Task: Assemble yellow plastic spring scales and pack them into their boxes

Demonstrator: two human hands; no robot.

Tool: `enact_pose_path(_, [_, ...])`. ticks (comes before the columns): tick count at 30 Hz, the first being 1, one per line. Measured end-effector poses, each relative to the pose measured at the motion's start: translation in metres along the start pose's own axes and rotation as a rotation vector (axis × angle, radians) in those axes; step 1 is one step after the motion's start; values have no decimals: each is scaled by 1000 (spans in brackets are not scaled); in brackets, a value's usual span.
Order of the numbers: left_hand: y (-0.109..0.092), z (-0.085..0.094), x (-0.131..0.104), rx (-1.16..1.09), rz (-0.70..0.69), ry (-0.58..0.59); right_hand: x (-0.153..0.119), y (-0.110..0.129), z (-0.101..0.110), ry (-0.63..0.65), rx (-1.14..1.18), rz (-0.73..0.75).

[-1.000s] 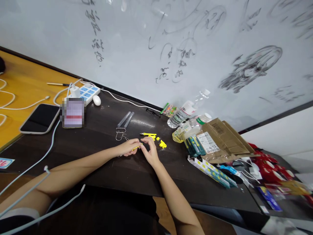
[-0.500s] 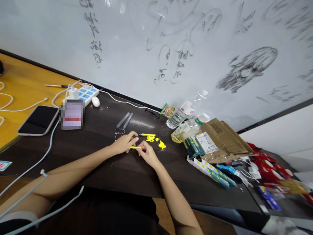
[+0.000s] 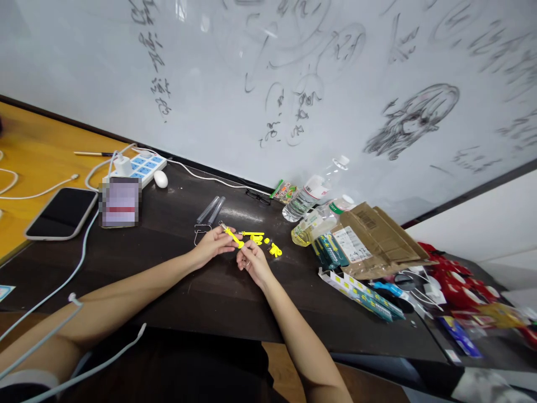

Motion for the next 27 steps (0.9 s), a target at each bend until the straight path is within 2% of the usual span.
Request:
enact_pose_path(2, [7,0,0,83,11,3,-1,-2,-5,45,-2,-16])
enact_pose_path(5, [9,4,3,176,-51,-61,-4,-4,-10,152,-52,-64])
enact_pose_path(9, [3,9,4,135,-129,-115,-6,-5,-11,249,-149,-105])
enact_pose_path(13, [1,7,3,164,-133,-96,-5,-4,-8,244,-183,-99])
enact_pose_path(17, [1,4,0,335,-174,-20,-6,-4,-8,299,-276,-95])
enact_pose_path(22, [-2,1,-6,532,-250,107,-7,-1,-6,170,-449,95])
enact_pose_path(25, [2,-1,-9,643,-220,176,-5,0,-2,116,-374,141])
enact_pose_path(27, [5,-3,-11,730,-196,235,-2,1,4,19,-284,177])
Point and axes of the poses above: each hand's wrist, its own x-axis towards the middle knuckle, its own z-axis out of the back of the hand, y = z × x, the point moved 1 cm from there along x, towards the middle knuckle
